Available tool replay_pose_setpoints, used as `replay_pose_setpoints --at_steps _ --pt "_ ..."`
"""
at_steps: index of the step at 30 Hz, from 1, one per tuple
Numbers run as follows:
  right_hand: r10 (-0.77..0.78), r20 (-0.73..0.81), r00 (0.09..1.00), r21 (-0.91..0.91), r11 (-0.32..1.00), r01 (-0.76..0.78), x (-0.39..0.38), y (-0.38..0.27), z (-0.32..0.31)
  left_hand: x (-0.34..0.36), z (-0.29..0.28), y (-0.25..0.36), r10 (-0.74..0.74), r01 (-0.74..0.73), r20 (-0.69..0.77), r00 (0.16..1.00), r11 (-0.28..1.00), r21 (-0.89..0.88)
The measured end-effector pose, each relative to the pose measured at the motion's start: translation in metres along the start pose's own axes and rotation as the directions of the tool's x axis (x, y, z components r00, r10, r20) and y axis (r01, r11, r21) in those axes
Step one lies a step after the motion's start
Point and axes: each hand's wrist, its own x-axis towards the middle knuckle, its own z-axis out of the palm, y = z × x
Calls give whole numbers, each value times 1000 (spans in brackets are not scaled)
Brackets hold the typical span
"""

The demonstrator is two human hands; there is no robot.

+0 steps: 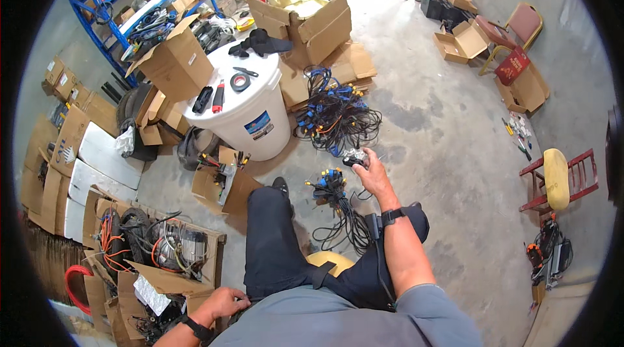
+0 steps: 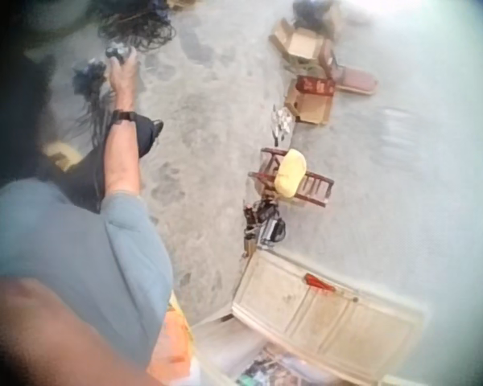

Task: Repairing and assembling a wiring harness and electrical component, likely a contactor or relay.

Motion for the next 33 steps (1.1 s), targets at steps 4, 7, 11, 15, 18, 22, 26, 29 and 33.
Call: replay_pose_setpoints --at_steps 4,7,11,15,18,22,26,29,33 --pt "-21 2 1000 -54 998 21 -7 -2 -5 37 -26 81 201 -220 90 975 896 385" --pt "-44 15 999 -70 997 45 -12 -14 -12 80 -36 128 437 -429 87 895 791 436" --pt "2 52 999 -101 995 3 -8 -25 -24 134 -45 193 696 -684 159 700 588 433" --pt "6 34 999 -139 990 -1 6 -34 -36 176 -50 264 818 -798 129 560 491 349" --pt "8 56 998 -138 990 0 18 -50 -38 209 -53 303 938 -901 58 340 308 305" --pt "-4 77 997 -173 985 18 34 -35 -41 239 -60 359 984 -961 -43 171 177 212" --pt "-50 193 980 -394 911 124 41 -23 -40 249 -67 388 989 -981 -104 110 125 149" --pt "-57 192 980 -458 878 141 51 -15 -33 253 -64 401 988 -989 -135 73 89 117" --pt "-90 242 966 -432 882 190 66 -30 -13 211 -76 403 989 -966 -64 133 144 214"
